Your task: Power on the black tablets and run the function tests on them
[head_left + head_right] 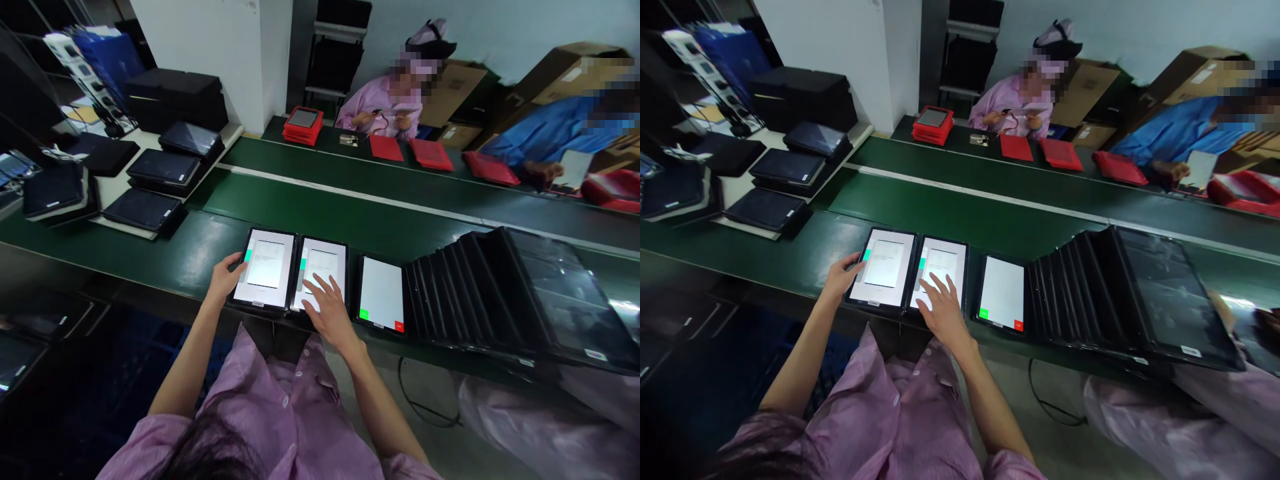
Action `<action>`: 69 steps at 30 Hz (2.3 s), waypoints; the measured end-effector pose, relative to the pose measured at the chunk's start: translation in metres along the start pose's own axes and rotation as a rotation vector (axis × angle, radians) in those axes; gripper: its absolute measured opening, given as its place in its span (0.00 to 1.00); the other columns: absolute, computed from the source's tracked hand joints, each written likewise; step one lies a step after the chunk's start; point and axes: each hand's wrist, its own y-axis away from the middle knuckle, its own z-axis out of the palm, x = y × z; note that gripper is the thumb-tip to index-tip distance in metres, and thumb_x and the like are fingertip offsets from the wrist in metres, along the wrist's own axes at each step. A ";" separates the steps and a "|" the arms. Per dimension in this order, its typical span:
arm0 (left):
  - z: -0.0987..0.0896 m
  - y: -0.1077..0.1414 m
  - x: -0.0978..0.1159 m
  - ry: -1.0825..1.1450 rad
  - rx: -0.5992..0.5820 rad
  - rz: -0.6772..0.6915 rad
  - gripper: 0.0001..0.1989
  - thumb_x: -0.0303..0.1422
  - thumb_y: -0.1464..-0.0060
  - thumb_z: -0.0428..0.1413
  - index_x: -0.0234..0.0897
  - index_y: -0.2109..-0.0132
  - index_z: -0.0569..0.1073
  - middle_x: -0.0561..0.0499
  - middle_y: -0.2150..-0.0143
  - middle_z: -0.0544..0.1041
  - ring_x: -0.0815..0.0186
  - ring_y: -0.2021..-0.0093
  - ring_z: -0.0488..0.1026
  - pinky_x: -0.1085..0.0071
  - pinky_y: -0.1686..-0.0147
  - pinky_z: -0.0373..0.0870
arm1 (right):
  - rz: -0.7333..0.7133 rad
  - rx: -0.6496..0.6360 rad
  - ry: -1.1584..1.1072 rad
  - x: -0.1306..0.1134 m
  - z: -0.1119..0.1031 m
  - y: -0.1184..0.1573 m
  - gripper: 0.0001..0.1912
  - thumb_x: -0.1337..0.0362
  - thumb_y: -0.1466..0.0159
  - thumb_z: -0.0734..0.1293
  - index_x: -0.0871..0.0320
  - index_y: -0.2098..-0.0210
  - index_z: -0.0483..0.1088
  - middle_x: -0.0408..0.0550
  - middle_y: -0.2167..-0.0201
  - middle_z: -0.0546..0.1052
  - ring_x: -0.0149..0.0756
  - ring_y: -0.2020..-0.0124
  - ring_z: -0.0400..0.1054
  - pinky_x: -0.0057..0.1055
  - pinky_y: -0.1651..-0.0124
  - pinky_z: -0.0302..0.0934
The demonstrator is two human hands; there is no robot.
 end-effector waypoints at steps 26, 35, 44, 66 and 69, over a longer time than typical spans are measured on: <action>0.002 0.020 0.001 0.145 0.018 -0.130 0.37 0.49 0.55 0.73 0.35 0.40 0.85 0.39 0.42 0.86 0.44 0.37 0.80 0.52 0.36 0.76 | 0.409 0.279 -0.148 0.026 -0.009 0.028 0.25 0.50 0.19 0.60 0.49 0.27 0.68 0.55 0.31 0.78 0.51 0.27 0.70 0.57 0.27 0.69; 0.033 -0.030 0.042 -0.337 -0.040 0.137 0.43 0.47 0.51 0.74 0.33 0.32 0.78 0.31 0.29 0.76 0.36 0.27 0.70 0.47 0.25 0.62 | 0.386 0.294 -0.063 0.042 -0.017 0.014 0.22 0.51 0.18 0.59 0.50 0.32 0.73 0.54 0.35 0.81 0.52 0.27 0.68 0.57 0.27 0.66; 0.062 -0.027 0.050 -0.675 -0.065 0.236 0.62 0.62 0.53 0.73 0.33 0.22 0.63 0.23 0.17 0.53 0.24 0.19 0.50 0.35 0.24 0.49 | 0.202 0.222 0.046 0.063 -0.013 -0.007 0.21 0.54 0.18 0.60 0.53 0.33 0.74 0.56 0.37 0.82 0.52 0.26 0.69 0.62 0.24 0.61; 0.086 -0.011 0.065 -0.855 -0.134 0.300 0.63 0.65 0.52 0.71 0.29 0.23 0.64 0.18 0.16 0.45 0.14 0.21 0.49 0.28 0.30 0.56 | 0.242 0.246 0.046 0.063 -0.024 0.008 0.20 0.56 0.18 0.60 0.52 0.34 0.75 0.55 0.39 0.84 0.50 0.29 0.73 0.65 0.21 0.57; 0.067 -0.019 0.059 -0.669 -0.088 0.267 0.57 0.60 0.52 0.74 0.33 0.24 0.67 0.25 0.16 0.52 0.25 0.21 0.56 0.37 0.25 0.56 | 0.204 0.231 0.006 0.045 -0.020 0.006 0.19 0.59 0.19 0.60 0.50 0.33 0.74 0.52 0.39 0.84 0.49 0.29 0.73 0.64 0.20 0.57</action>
